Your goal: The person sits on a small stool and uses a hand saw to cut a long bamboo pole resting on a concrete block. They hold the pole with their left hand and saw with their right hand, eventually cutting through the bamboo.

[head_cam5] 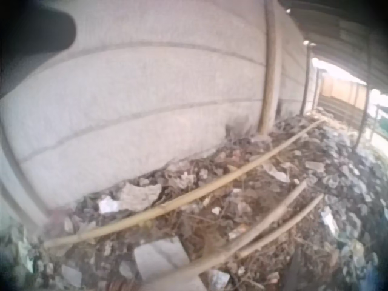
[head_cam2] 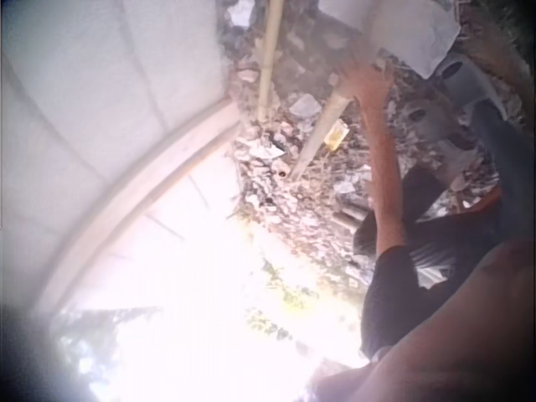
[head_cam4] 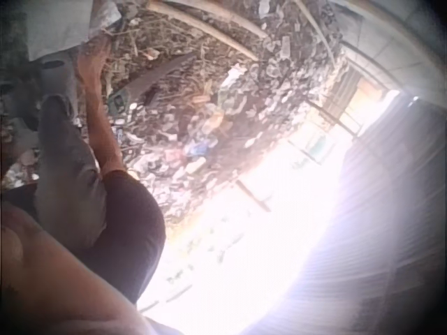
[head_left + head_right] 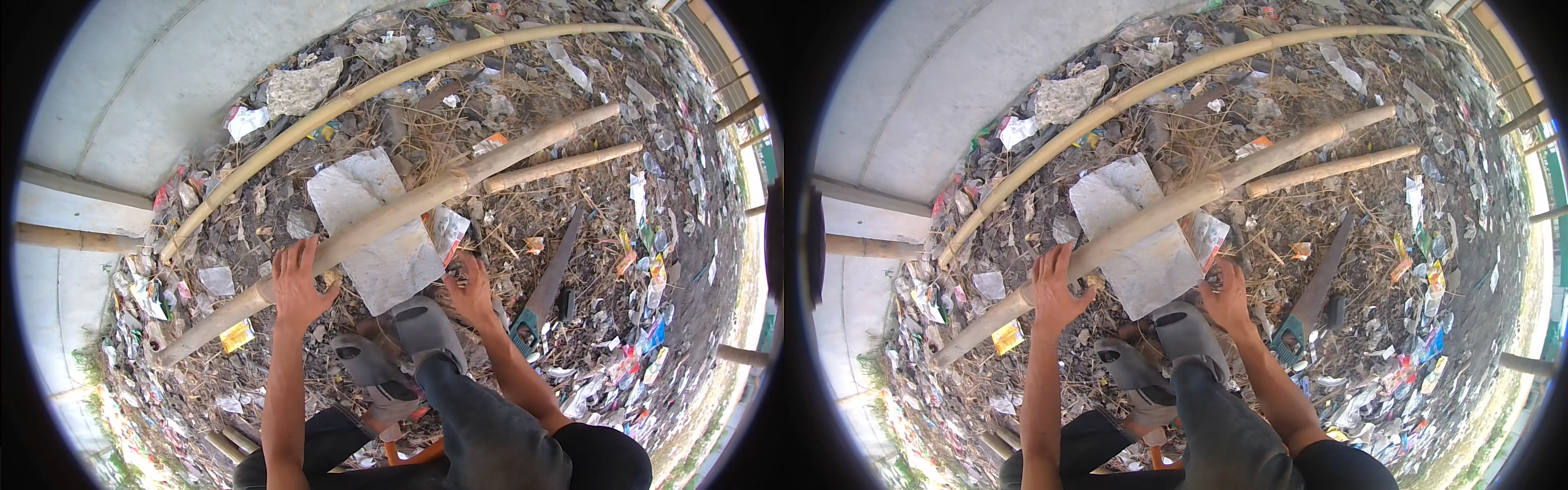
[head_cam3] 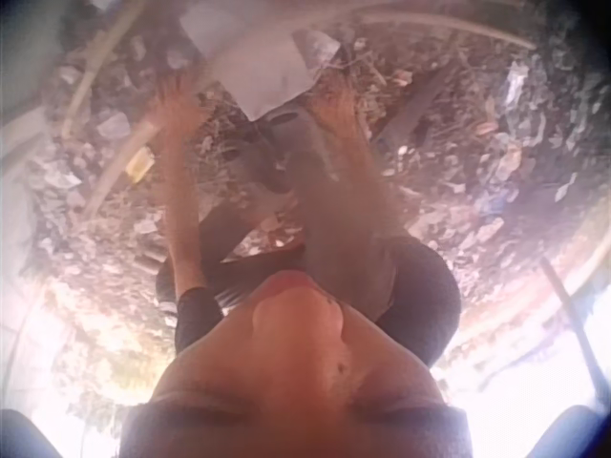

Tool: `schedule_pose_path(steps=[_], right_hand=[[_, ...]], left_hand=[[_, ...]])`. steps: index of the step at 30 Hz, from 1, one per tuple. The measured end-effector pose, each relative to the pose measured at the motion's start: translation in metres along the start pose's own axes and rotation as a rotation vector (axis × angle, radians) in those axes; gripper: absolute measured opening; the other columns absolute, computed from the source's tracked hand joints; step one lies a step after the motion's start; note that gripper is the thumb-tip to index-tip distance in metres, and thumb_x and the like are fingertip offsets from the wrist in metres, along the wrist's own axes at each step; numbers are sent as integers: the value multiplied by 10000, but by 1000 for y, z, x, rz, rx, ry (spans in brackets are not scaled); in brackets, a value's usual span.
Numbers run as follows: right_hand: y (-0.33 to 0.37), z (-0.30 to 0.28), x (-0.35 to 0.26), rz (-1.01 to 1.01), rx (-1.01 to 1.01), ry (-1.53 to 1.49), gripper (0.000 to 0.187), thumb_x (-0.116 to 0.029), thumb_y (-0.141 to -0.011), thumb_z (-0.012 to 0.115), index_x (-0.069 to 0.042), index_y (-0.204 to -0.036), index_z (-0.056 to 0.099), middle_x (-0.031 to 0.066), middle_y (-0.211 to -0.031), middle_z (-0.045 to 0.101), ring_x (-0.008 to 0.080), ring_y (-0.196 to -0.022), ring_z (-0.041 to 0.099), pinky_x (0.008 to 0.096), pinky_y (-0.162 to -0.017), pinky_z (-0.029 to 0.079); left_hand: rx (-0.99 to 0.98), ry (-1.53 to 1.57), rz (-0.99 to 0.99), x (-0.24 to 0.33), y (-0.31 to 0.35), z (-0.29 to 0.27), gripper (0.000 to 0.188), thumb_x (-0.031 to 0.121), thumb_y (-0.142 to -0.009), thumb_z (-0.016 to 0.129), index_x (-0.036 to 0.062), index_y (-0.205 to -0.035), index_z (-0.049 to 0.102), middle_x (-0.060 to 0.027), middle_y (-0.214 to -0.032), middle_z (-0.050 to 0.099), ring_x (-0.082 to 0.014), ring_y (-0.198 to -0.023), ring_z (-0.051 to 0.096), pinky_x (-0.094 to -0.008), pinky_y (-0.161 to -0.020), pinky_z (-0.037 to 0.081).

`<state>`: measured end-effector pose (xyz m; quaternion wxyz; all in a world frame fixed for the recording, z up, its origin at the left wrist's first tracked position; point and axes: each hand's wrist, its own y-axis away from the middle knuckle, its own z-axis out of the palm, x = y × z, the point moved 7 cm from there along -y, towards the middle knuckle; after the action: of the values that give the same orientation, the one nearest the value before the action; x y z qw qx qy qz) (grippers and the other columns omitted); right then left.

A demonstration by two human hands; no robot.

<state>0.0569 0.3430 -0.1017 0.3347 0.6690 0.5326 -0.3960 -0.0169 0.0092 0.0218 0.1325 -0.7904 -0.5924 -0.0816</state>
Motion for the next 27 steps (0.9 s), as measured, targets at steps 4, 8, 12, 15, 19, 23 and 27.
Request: schedule_pose_path(steps=[4, 8, 12, 15, 19, 23, 27], right_hand=[[75, -82, 25, -19, 182, 488, 610, -54, -753, 728, -76, -1331, 537, 211, -1263, 547, 439, -1219, 503, 557, -1024, 396], [160, -121, 75, 299, 80, 653, 679, -49, -676, 749, -100, -1316, 529, 193, -1276, 499, 434, -1263, 449, 561, -1048, 352], [193, -123, 98, 354, -32, 686, 710, -45, -637, 749, -109, -1307, 524, 190, -1250, 496, 434, -1241, 452, 557, -1048, 345], [184, -116, 110, 362, -2, 709, 685, -43, -648, 733, -108, -1295, 515, 184, -1253, 533, 418, -1241, 475, 555, -1030, 341], [165, -114, 110, 365, 41, 650, 615, -43, -673, 757, -122, -1237, 523, 131, -1118, 622, 362, -1135, 580, 496, -963, 353], [165, -125, 116, 330, 23, 619, 618, -49, -693, 782, -106, -1236, 492, 125, -1097, 666, 342, -1078, 633, 500, -958, 378], [169, -129, 127, 368, -6, 598, 621, -76, -692, 777, -84, -1246, 495, 143, -1088, 636, 365, -1083, 601, 499, -955, 379]], left_hand=[[11, 95, 117, 53, -40, 21, 837, 307, -775, 835, 121, -1504, 468, -168, -1425, 520, -387, -1301, 513, -538, -1097, 411], [-42, 98, 111, 95, -84, 73, 755, 387, -825, 805, 117, -1463, 505, -161, -1403, 511, -352, -1289, 527, -509, -1026, 492], [-247, -58, -29, 103, -108, 104, 698, 488, -846, 772, 106, -1389, 556, -138, -1305, 523, -313, -1230, 563, -471, -962, 552], [-303, -65, 0, 88, -114, 108, 694, 545, -844, 757, 102, -1348, 584, -124, -1233, 532, -294, -1186, 584, -445, -929, 567], [-106, -161, 139, 90, -107, 107, 683, 585, -869, 717, 104, -1341, 603, -118, -1206, 575, -291, -1170, 581, -454, -919, 532], [-83, -169, 165, 88, -108, 104, 696, 629, -884, 678, 107, -1341, 615, -103, -1183, 613, -290, -1178, 560, -473, -949, 476], [-189, -149, 114, 91, -115, 107, 725, 639, -877, 680, 116, -1373, 598, -90, -1204, 605, -279, -1192, 537, -485, -1005, 429]])
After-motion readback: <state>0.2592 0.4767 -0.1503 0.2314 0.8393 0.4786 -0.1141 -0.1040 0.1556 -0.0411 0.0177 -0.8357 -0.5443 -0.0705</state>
